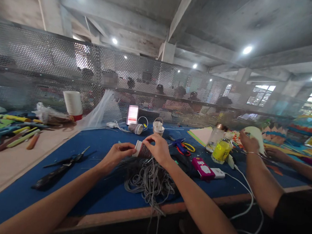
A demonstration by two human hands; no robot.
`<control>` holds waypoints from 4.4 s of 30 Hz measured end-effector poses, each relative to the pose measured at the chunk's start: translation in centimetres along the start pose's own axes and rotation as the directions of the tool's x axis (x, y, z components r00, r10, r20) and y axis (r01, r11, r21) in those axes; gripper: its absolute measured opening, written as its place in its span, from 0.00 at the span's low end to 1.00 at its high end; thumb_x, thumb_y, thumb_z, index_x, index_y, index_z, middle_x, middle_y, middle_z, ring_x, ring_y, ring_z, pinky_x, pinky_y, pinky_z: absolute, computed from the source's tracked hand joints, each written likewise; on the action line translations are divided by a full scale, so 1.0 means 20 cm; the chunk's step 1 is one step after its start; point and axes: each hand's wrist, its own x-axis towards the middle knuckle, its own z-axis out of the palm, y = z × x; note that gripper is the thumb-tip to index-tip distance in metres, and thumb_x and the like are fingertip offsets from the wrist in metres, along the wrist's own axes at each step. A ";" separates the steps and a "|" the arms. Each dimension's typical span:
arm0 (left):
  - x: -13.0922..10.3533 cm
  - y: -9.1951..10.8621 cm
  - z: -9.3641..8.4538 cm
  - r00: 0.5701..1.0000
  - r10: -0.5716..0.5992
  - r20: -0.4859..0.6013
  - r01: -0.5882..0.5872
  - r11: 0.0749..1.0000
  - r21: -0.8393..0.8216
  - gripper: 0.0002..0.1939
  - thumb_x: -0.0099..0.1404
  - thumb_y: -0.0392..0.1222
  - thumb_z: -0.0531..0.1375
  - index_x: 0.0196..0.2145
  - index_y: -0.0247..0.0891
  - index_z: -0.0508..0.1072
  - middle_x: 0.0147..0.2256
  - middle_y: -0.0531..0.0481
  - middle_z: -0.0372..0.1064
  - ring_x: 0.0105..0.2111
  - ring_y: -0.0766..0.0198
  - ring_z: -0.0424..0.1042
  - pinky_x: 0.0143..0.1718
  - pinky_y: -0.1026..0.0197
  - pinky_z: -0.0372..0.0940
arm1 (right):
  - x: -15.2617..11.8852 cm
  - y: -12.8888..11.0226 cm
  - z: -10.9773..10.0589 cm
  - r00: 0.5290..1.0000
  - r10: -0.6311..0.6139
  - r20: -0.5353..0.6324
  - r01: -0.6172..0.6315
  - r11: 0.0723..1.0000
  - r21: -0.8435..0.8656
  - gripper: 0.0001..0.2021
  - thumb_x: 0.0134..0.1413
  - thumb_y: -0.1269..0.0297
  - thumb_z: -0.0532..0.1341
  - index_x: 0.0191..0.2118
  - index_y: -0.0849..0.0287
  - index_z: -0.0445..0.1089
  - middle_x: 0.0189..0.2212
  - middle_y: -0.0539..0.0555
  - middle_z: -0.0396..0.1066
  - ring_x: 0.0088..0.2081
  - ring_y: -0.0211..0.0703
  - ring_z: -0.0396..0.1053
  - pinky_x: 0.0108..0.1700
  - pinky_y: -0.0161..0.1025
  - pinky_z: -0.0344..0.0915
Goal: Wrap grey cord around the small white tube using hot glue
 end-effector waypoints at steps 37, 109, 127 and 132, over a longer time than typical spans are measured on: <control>0.00 -0.02 0.00 0.999 -0.001 0.041 0.002 1.000 -0.028 0.08 0.58 0.44 0.63 0.30 0.37 0.77 0.27 0.53 0.69 0.30 0.63 0.64 0.34 0.61 0.55 | 0.00 0.01 -0.01 0.992 0.090 0.086 -0.096 0.993 0.071 0.07 0.56 0.59 0.60 0.34 0.54 0.73 0.32 0.48 0.76 0.35 0.39 0.72 0.38 0.32 0.63; 0.04 -0.06 -0.03 0.985 -0.124 -0.122 0.083 0.952 -0.294 0.09 0.52 0.45 0.67 0.29 0.37 0.79 0.30 0.50 0.74 0.30 0.65 0.69 0.33 0.64 0.63 | -0.04 0.03 0.01 0.983 0.123 0.134 -0.146 0.974 0.173 0.18 0.60 0.49 0.53 0.46 0.55 0.69 0.44 0.52 0.72 0.43 0.40 0.70 0.45 0.35 0.63; 0.06 -0.12 -0.05 0.959 -0.171 -0.227 0.096 0.947 -0.306 0.13 0.50 0.47 0.69 0.32 0.36 0.80 0.33 0.46 0.75 0.34 0.61 0.70 0.37 0.61 0.64 | 0.01 0.33 -0.25 0.904 0.419 0.083 -0.275 0.720 -0.637 0.11 0.61 0.58 0.53 0.41 0.55 0.70 0.40 0.55 0.73 0.43 0.44 0.70 0.44 0.38 0.62; 0.06 -0.13 -0.05 0.960 -0.173 -0.221 0.099 0.946 -0.309 0.13 0.51 0.46 0.68 0.32 0.36 0.79 0.32 0.47 0.75 0.34 0.61 0.70 0.37 0.61 0.64 | -0.02 0.48 -0.33 0.827 0.562 0.012 -0.378 0.573 -0.727 0.16 0.58 0.60 0.57 0.46 0.66 0.68 0.46 0.68 0.68 0.48 0.56 0.68 0.47 0.47 0.63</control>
